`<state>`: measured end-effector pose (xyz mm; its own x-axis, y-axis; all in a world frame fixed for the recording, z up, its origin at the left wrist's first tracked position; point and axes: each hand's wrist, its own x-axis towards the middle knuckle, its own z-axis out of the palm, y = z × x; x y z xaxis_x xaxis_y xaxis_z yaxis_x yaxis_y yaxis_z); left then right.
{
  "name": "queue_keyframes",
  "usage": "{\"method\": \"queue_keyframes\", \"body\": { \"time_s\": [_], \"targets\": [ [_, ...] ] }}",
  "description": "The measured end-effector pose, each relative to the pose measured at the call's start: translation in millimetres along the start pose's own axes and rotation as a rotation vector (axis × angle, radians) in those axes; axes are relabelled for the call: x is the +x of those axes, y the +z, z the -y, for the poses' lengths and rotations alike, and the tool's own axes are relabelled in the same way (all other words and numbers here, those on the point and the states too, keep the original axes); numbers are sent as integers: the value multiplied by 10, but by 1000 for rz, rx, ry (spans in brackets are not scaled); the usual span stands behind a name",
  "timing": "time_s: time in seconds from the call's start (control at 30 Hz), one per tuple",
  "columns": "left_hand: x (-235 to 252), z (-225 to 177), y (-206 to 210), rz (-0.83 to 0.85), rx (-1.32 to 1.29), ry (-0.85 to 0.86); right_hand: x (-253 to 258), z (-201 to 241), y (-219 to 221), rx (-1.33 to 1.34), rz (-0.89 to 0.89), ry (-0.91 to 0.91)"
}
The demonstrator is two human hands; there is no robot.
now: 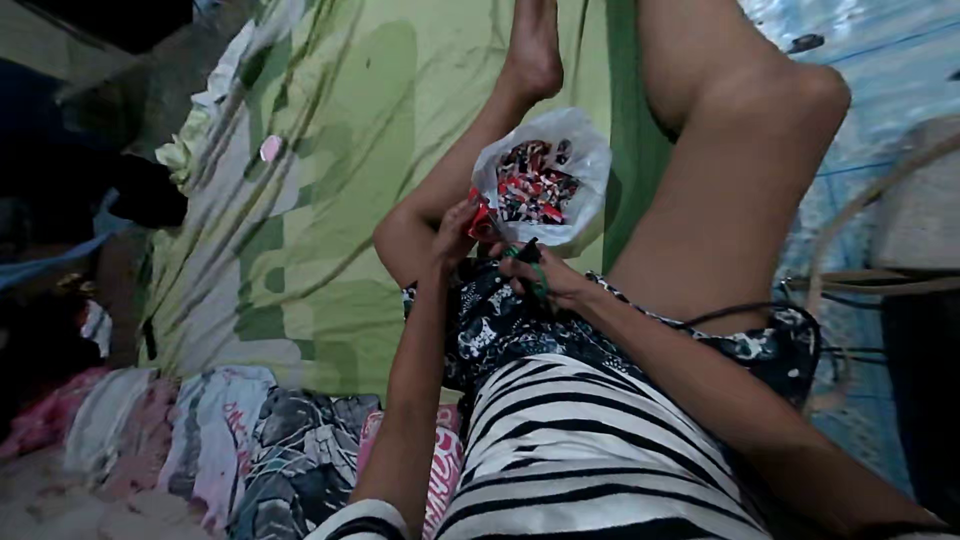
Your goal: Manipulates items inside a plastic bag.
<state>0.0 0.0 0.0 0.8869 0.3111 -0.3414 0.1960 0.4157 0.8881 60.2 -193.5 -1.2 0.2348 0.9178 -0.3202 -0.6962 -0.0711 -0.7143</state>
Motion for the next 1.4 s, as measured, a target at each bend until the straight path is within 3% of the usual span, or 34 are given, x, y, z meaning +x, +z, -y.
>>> {"method": "queue_keyframes", "body": {
  "time_s": [0.43,0.53,0.7,1.17,1.4],
  "targets": [
    [-53,19,154,41,84,-171,45,-194,2,145,-38,-71],
    [-22,95,105,85,89,-149,49,-195,2,164,-83,-64],
    [11,144,77,16,135,-91,65,-179,44,71,-164,-92],
    [52,221,74,-24,143,-48,71,-223,-31,72,-33,-114],
    [82,280,6,-8,86,-4,54,-203,26,11,-108,-126]
  ]
}}
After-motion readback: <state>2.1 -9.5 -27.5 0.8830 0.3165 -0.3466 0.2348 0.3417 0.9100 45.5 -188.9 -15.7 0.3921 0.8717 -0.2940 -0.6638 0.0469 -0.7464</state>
